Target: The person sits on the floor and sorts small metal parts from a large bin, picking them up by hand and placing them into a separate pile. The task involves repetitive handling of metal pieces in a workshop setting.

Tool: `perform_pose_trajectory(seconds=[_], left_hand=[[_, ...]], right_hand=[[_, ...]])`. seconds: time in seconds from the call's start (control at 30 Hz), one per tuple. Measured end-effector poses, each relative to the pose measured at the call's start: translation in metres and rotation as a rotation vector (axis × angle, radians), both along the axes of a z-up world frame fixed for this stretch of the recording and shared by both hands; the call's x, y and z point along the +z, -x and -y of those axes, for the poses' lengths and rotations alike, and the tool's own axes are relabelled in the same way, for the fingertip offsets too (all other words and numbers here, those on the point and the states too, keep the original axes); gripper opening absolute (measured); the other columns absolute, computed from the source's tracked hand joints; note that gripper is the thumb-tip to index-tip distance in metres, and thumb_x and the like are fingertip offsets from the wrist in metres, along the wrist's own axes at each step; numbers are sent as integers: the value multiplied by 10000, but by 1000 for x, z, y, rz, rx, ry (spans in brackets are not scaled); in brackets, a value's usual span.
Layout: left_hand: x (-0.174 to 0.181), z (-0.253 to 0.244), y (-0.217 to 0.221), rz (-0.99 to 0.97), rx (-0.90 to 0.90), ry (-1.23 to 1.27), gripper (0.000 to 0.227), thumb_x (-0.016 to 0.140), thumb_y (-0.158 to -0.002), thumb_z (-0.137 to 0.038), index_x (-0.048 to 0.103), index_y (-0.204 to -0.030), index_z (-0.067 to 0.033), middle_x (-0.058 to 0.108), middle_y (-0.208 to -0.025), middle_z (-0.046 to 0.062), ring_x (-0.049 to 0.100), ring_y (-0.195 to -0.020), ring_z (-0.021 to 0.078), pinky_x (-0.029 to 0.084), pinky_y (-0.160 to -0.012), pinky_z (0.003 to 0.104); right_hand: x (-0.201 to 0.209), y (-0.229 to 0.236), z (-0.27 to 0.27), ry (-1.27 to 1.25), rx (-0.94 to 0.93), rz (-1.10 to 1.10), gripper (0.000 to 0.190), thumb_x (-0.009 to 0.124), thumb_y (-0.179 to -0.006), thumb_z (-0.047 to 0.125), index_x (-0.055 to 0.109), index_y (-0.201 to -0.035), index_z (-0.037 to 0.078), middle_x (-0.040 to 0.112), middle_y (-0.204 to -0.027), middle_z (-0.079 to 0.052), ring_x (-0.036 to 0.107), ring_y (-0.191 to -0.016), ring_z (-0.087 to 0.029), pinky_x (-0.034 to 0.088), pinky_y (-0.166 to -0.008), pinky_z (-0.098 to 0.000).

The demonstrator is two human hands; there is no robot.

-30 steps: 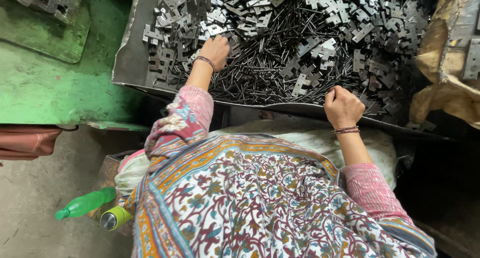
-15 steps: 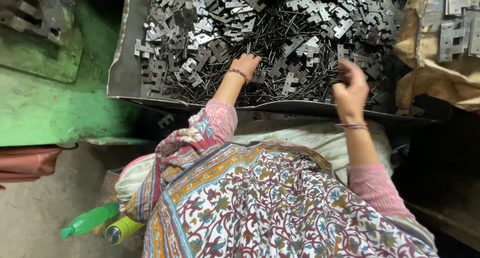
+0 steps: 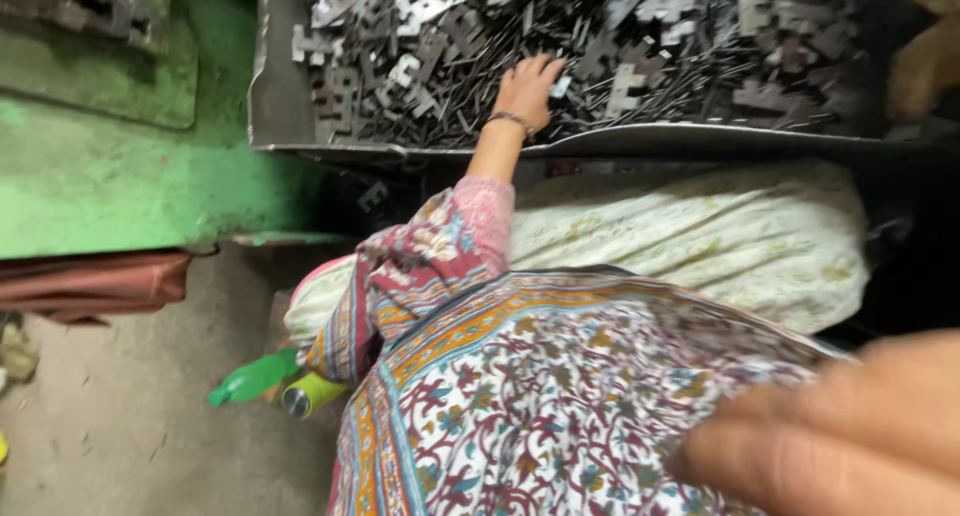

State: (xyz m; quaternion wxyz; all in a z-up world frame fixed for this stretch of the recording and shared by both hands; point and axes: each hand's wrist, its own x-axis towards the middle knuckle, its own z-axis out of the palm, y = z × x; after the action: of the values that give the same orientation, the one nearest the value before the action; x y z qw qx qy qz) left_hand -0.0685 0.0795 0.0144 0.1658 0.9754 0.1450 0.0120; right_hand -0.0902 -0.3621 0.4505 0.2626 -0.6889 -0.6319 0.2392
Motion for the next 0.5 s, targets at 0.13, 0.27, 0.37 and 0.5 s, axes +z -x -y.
perform_pose_trajectory(seconds=[0.13,0.27,0.37,0.5], left_hand=[[-16,-2,0,-7,59,-94,775,745,-743,-11,483,-1445,-210,480,-1487,83,424,-1401,300,362,-1146,559],[-24,-4,-2,-49,132,-124,801,762,-710,-20,466,-1427,-222,485,-1456,66,429,-1388,282,371,-1121,569],[-30,-7,-3,-11,161,-155,785,753,-722,-9,474,-1421,-231,501,-1446,47,450,-1379,275,397,-1114,563],[-31,-9,-7,-12,201,-183,707,741,-785,-19,506,-1414,-238,521,-1432,26,465,-1398,266,409,-1141,558]], right_hand=[[-40,32,41,128,107,-103,388,679,-762,359,812,-1109,248,787,-974,20,717,-807,-105,530,-679,-279],[-62,39,63,249,80,-116,395,673,-762,353,809,-1117,248,790,-976,15,723,-809,-112,537,-687,-287],[-66,43,68,314,35,-130,400,668,-761,348,806,-1123,249,792,-977,11,727,-811,-118,542,-693,-292],[-70,40,68,367,-7,-138,406,663,-761,342,803,-1131,249,794,-979,6,733,-813,-125,548,-702,-300]])
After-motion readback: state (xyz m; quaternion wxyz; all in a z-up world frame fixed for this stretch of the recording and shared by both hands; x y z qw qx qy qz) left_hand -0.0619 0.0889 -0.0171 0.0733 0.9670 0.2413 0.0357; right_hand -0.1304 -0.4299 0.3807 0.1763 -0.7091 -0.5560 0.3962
